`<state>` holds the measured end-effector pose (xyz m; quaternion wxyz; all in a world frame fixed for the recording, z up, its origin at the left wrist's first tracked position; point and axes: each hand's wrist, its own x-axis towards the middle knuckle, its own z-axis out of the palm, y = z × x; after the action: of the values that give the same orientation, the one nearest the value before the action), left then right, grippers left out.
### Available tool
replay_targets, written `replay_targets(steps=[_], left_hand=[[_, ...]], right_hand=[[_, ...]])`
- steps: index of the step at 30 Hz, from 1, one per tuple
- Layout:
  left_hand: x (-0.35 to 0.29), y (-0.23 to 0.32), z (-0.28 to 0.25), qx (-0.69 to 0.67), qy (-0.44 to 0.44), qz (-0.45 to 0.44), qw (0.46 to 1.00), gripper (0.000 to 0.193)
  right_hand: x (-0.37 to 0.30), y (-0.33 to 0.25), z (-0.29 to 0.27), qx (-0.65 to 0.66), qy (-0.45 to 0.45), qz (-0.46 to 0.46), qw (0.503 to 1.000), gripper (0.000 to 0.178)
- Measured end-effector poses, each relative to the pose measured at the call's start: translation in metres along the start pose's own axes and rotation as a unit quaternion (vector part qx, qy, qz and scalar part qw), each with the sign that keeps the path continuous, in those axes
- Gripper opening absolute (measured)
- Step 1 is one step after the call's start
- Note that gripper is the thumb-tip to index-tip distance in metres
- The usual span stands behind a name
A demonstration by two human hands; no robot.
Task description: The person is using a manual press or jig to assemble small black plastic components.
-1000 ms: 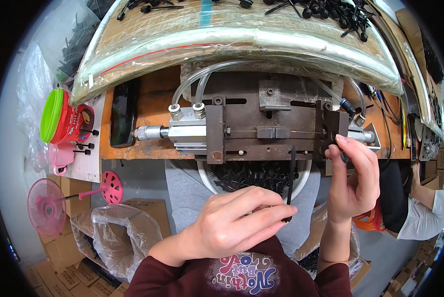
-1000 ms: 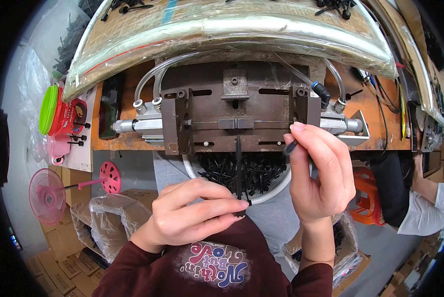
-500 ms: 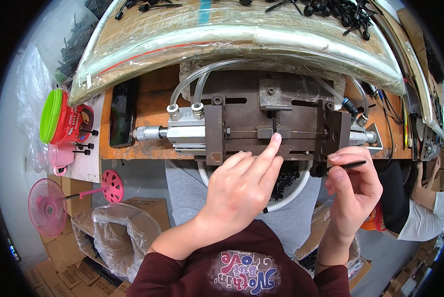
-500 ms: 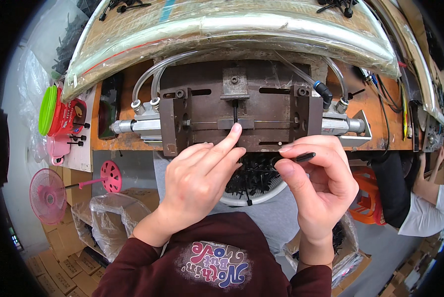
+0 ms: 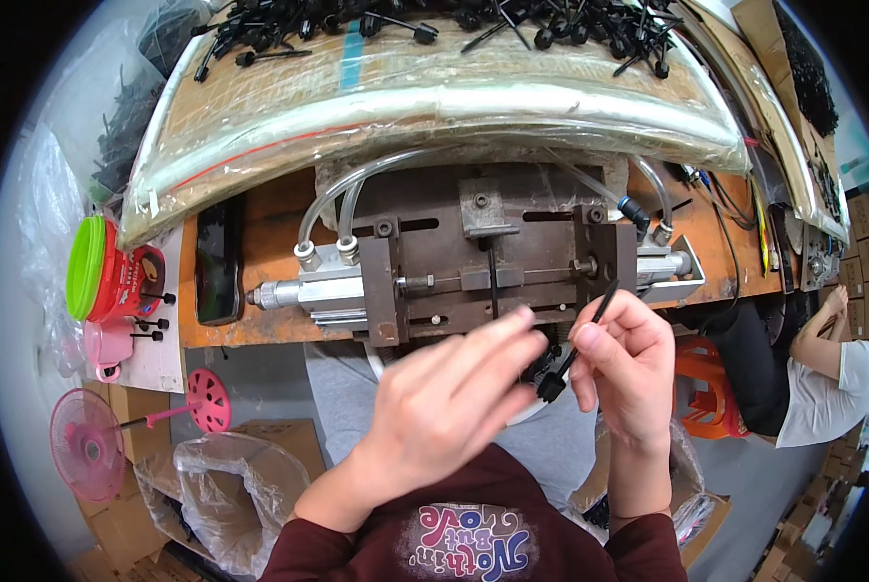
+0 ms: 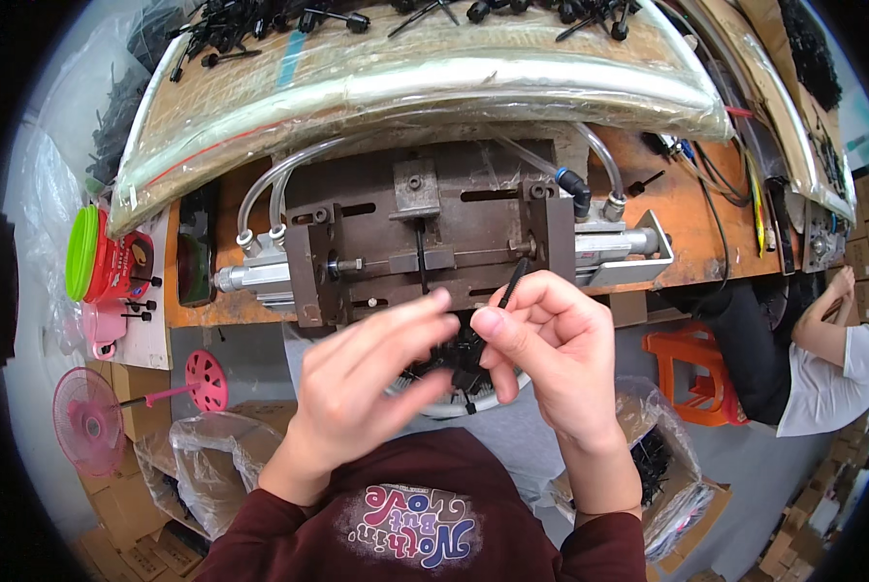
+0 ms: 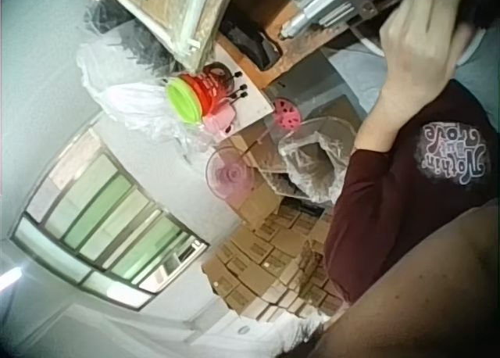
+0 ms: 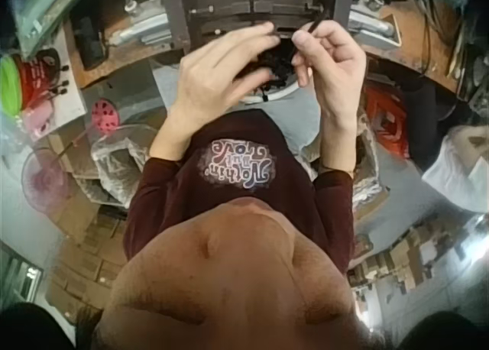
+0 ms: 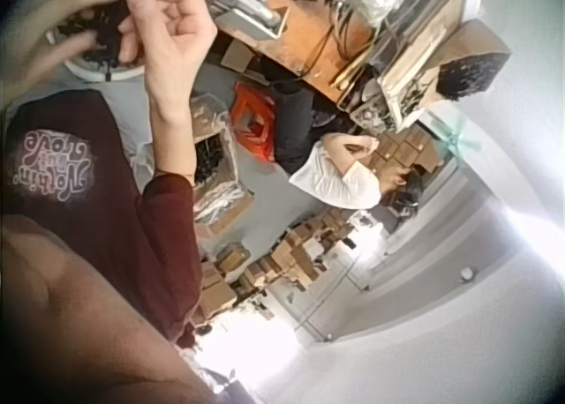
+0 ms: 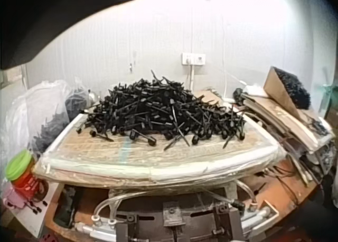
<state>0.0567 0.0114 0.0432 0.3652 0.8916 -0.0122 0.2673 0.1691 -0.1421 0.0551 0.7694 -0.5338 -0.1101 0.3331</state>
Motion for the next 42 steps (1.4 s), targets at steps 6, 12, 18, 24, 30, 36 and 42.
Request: replay_targets(steps=[6,12,18,24,30,36,42], left_hand=[[-0.004,0.011,-0.013,-0.038,0.034,0.052,0.997,0.033],[-0.013,-0.003,-0.011,0.048,0.011,-0.012,0.999,0.031],[-0.015,-0.019,0.013,0.155,0.005,0.033,0.987,0.024],[-0.005,-0.017,0.010,0.213,-0.017,0.037,0.976,0.024],[-0.005,-0.019,0.013,0.199,-0.010,0.031,0.979,0.023],[-0.004,-0.020,0.014,0.196,-0.005,0.029,0.980,0.022],[-0.004,-0.021,0.013,0.194,-0.003,0.034,0.980,0.022]], right_hand=[[0.011,-0.010,0.006,-0.055,-0.062,-0.016,0.996,0.005],[0.095,-0.079,-0.008,-0.405,0.115,-0.381,0.823,0.011],[0.190,-0.134,-0.004,-0.762,0.037,-0.551,0.337,0.026],[0.243,-0.130,0.001,-0.841,-0.011,-0.503,0.200,0.034],[0.241,-0.138,0.001,-0.870,-0.050,-0.410,0.268,0.034],[0.217,-0.138,0.017,-0.844,-0.097,-0.392,0.353,0.031],[0.203,-0.139,0.035,-0.806,-0.174,-0.340,0.453,0.027]])
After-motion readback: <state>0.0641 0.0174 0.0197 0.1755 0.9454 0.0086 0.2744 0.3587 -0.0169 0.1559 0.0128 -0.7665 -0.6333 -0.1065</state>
